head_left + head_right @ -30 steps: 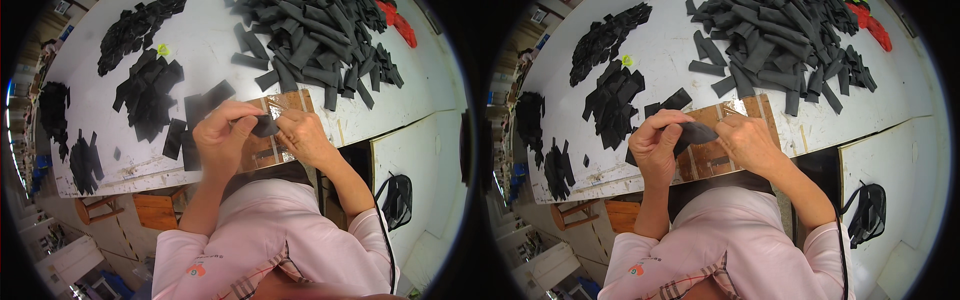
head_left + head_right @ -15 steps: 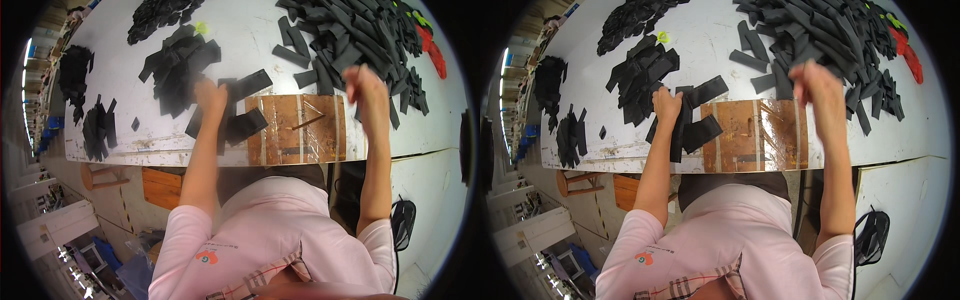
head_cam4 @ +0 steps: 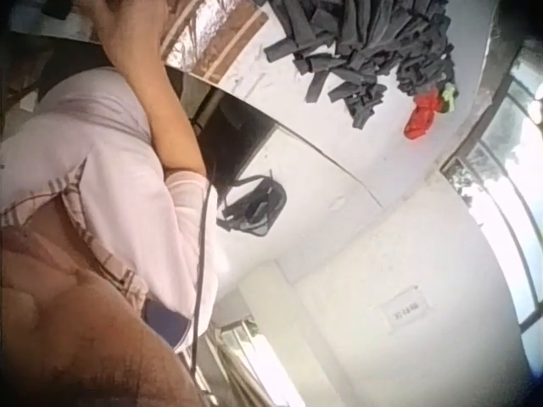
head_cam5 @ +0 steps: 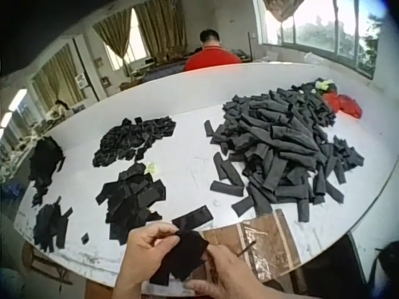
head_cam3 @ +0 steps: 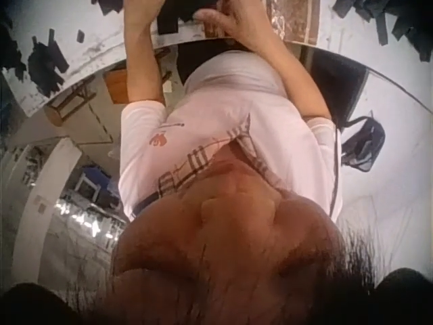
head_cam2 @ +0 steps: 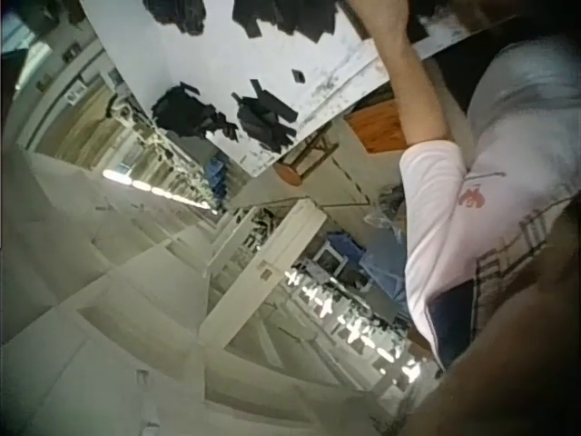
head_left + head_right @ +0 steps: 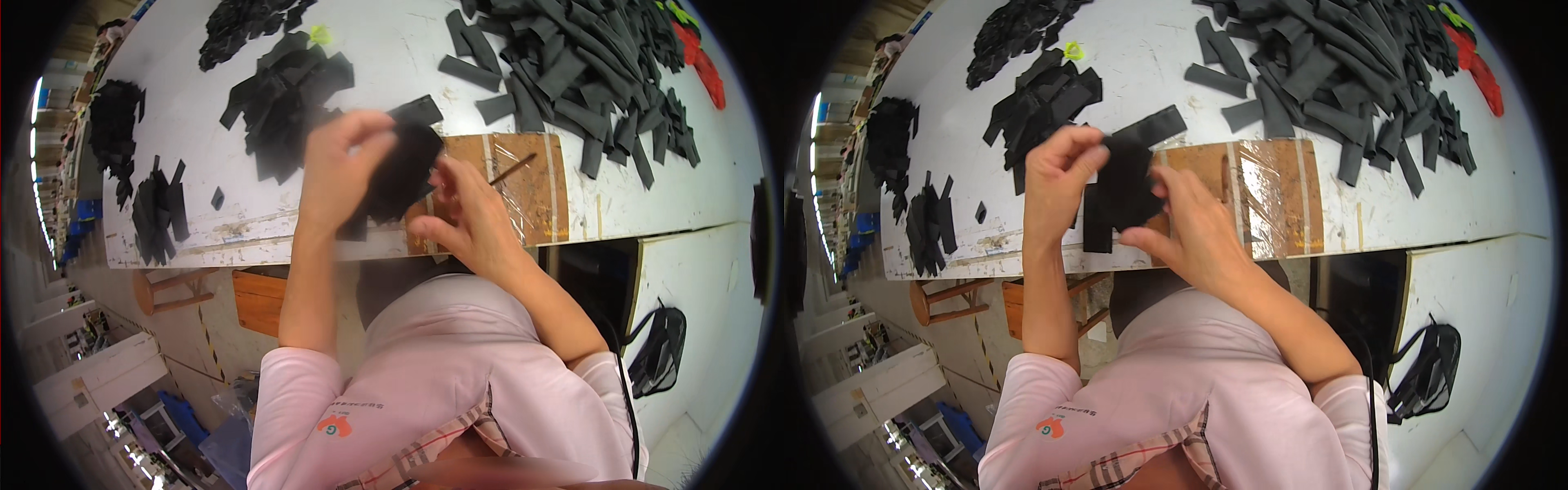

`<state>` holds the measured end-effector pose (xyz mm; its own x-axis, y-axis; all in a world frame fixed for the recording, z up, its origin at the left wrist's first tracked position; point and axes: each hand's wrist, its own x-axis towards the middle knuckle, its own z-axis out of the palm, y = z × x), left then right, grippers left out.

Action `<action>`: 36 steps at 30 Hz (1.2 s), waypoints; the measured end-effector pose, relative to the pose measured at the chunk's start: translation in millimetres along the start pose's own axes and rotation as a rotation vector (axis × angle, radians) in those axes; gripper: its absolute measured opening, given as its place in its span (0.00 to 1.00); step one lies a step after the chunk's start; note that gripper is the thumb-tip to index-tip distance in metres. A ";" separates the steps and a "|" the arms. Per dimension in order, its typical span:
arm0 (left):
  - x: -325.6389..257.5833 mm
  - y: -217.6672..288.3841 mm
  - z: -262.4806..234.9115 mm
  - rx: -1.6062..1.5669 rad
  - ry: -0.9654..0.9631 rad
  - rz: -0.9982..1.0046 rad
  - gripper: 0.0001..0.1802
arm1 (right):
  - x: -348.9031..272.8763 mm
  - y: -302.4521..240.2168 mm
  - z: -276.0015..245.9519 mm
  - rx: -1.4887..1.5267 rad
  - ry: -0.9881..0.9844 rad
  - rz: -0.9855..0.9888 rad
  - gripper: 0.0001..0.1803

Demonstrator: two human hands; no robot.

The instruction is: The recorder is assembling small black foam components at a factory workbench.

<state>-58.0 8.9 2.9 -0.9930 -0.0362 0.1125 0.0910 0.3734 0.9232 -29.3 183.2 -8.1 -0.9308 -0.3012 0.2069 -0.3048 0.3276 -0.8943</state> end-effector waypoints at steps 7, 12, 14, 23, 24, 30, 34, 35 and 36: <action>-40.7 15.3 49.0 -0.392 0.268 -0.067 0.05 | -4.4 11.8 5.1 -0.007 0.084 0.037 0.06; -67.1 12.6 49.0 -0.509 0.345 -0.228 0.08 | -11.6 17.3 0.2 -0.267 0.142 -0.110 0.06; -74.8 15.5 46.7 -0.641 0.145 -0.354 0.10 | -14.9 19.9 -1.0 -0.317 0.137 -0.153 0.08; -75.6 10.1 49.1 -0.695 0.086 -0.563 0.06 | -25.7 33.2 -5.8 -0.601 0.131 -0.392 0.11; -76.4 3.6 51.6 -0.622 0.134 -0.500 0.05 | -26.7 35.4 -8.6 -0.633 0.050 -0.422 0.12; -86.1 8.3 61.5 -0.276 0.160 -0.289 0.03 | -38.2 15.1 -16.1 -0.012 -0.087 -0.052 0.28; -89.4 14.1 69.9 -0.092 0.165 -0.018 0.03 | -42.7 13.4 -15.0 -0.098 0.071 -0.103 0.21; -89.4 16.2 70.3 -0.001 0.190 0.028 0.05 | -43.0 11.4 -14.3 -0.186 0.184 -0.150 0.18; -89.3 17.2 70.2 0.091 0.219 0.071 0.06 | -43.8 6.1 -15.3 -0.192 0.192 -0.154 0.18</action>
<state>26.9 83.7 -17.0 -0.9433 -0.2035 0.2622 0.1431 0.4636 0.8744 6.6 212.1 -16.6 -0.8863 -0.1921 0.4214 -0.4606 0.4602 -0.7589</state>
